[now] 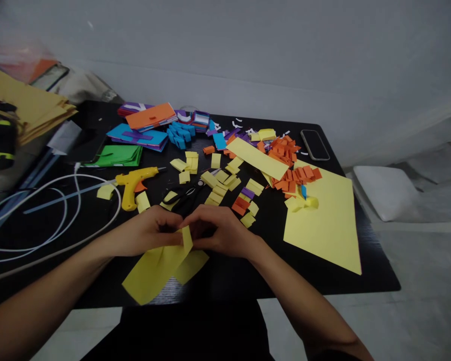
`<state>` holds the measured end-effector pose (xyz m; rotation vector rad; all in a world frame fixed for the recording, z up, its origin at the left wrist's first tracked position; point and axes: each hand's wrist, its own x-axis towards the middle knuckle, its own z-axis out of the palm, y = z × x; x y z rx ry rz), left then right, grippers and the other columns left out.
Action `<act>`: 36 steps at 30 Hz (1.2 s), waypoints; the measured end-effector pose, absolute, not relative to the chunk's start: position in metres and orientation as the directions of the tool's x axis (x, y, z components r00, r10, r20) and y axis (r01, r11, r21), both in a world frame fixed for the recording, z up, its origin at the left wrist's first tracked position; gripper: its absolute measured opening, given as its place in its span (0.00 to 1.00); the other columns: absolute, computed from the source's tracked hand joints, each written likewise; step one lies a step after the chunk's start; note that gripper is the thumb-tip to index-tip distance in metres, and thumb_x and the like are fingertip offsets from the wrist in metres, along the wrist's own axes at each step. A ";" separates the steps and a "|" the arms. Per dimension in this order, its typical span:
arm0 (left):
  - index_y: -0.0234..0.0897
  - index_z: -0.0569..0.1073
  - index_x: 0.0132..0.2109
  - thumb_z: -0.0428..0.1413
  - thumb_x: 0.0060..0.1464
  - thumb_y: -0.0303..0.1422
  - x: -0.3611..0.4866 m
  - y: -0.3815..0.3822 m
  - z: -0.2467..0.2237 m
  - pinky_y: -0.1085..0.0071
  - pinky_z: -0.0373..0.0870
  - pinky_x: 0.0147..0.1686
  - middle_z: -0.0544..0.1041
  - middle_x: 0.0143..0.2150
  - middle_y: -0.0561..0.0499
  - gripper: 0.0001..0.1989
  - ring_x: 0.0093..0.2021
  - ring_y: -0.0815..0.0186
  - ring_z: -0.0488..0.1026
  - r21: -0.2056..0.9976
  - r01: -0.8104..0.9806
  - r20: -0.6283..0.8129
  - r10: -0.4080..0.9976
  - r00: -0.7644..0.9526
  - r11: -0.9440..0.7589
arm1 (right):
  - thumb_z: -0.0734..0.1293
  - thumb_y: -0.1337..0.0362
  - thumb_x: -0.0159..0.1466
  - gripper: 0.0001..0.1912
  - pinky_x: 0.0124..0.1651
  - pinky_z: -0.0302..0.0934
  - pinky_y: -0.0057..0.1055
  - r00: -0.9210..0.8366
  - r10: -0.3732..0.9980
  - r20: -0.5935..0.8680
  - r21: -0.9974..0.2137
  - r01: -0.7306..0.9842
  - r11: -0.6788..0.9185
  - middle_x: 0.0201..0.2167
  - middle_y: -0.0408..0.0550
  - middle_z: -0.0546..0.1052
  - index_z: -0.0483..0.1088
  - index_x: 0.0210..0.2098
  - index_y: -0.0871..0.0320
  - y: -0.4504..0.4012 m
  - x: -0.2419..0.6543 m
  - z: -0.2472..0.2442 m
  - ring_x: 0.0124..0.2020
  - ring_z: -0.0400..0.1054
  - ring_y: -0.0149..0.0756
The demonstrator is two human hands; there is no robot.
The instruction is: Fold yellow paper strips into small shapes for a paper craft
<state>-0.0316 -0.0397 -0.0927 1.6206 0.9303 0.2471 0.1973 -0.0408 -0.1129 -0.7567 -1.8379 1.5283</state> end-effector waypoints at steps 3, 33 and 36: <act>0.34 0.79 0.35 0.60 0.58 0.42 -0.034 -0.038 -0.090 0.77 0.60 0.26 0.74 0.27 0.56 0.14 0.28 0.71 0.68 0.903 0.430 -0.332 0.670 0.664 0.021 | 0.78 0.63 0.58 0.14 0.36 0.72 0.25 -0.652 0.753 0.087 -0.988 0.039 0.149 0.36 0.45 0.77 0.78 0.43 0.56 -0.041 0.198 -0.111 0.33 0.76 0.31; 0.36 0.81 0.37 0.62 0.57 0.39 -0.033 -0.039 -0.093 0.75 0.70 0.30 0.81 0.31 0.51 0.10 0.30 0.67 0.76 0.960 0.279 -0.113 0.914 0.390 0.000 | 0.76 0.59 0.61 0.18 0.51 0.70 0.32 -0.573 0.820 -0.005 -0.987 -0.130 -0.096 0.44 0.48 0.81 0.78 0.51 0.55 -0.032 0.205 -0.107 0.45 0.77 0.36; 0.36 0.82 0.37 0.62 0.57 0.34 -0.029 -0.042 -0.095 0.74 0.70 0.30 0.82 0.31 0.50 0.06 0.30 0.67 0.76 0.949 0.286 0.060 0.964 0.259 -0.136 | 0.77 0.56 0.60 0.18 0.51 0.69 0.32 -0.515 0.852 -0.092 -0.949 -0.214 -0.232 0.45 0.47 0.82 0.79 0.48 0.54 -0.032 0.201 -0.110 0.44 0.77 0.35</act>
